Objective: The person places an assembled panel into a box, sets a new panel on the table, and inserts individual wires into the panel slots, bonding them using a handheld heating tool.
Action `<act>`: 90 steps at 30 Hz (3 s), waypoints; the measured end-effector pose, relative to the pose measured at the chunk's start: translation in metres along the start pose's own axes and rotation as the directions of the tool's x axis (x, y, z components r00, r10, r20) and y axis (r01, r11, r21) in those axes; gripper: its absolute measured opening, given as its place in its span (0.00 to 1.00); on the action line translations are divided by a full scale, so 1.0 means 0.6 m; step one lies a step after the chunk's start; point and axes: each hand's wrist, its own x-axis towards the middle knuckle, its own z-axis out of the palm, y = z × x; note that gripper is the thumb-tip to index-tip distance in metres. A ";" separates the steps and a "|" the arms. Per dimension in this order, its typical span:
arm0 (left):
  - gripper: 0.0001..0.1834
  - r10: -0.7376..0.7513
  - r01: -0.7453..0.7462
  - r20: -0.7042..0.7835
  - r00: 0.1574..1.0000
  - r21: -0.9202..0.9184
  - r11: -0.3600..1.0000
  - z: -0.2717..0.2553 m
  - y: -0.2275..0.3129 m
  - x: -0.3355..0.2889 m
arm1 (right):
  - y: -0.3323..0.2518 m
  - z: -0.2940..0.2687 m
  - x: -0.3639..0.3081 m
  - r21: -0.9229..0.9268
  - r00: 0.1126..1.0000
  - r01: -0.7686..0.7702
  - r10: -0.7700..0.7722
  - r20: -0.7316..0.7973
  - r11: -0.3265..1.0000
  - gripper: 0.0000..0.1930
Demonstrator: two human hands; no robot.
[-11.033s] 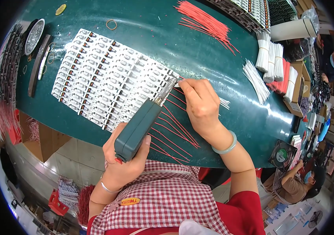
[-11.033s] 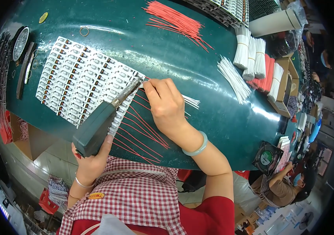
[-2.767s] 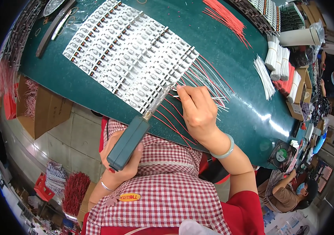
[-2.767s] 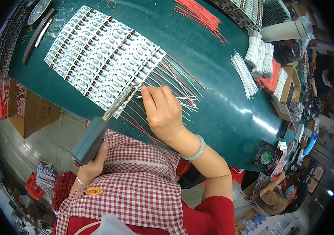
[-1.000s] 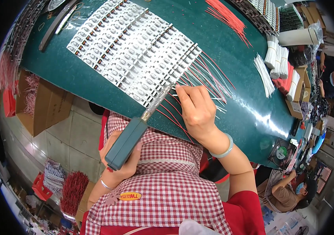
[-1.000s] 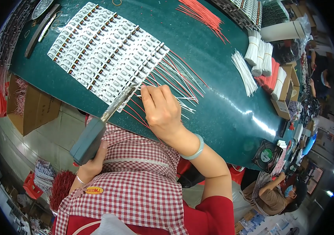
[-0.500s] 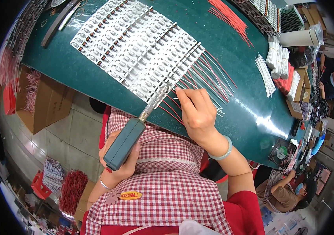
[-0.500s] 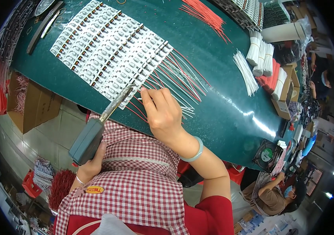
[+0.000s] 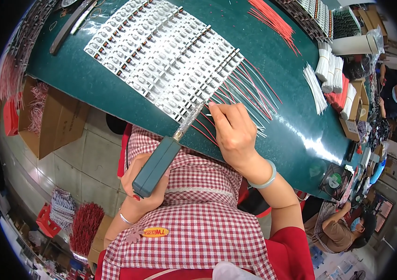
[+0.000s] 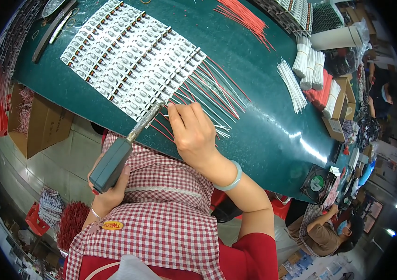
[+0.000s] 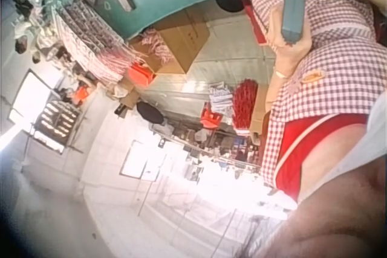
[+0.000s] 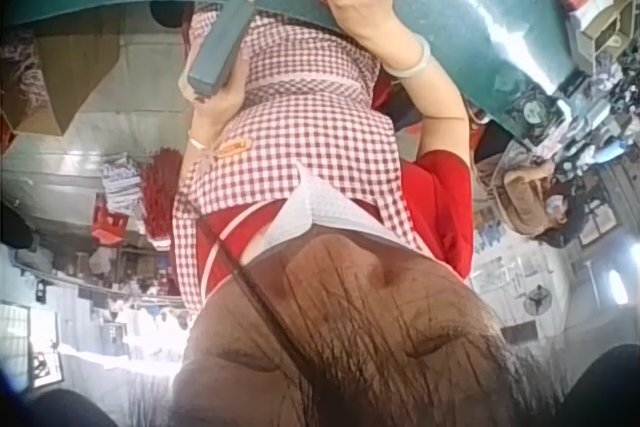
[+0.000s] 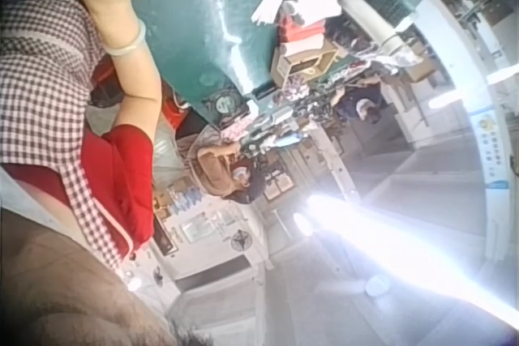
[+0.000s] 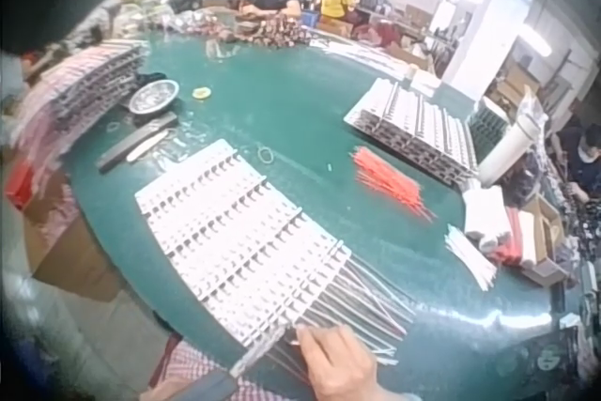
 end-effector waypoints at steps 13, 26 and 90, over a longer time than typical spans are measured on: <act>0.15 -0.112 0.108 -0.033 0.993 -0.105 0.989 -0.005 -0.030 -0.049 | -0.001 -0.001 0.000 0.018 0.998 0.023 -0.022 -0.050 1.000 0.18; 0.11 0.002 -0.003 -0.037 0.999 -0.019 1.000 -0.008 -0.012 -0.023 | -0.015 0.006 -0.012 -0.004 0.999 0.025 -0.025 -0.028 1.000 0.16; 0.10 -0.027 0.023 -0.052 0.998 -0.083 0.996 -0.018 -0.020 -0.051 | -0.045 0.008 -0.030 0.070 0.997 -0.067 0.069 -0.031 0.995 0.16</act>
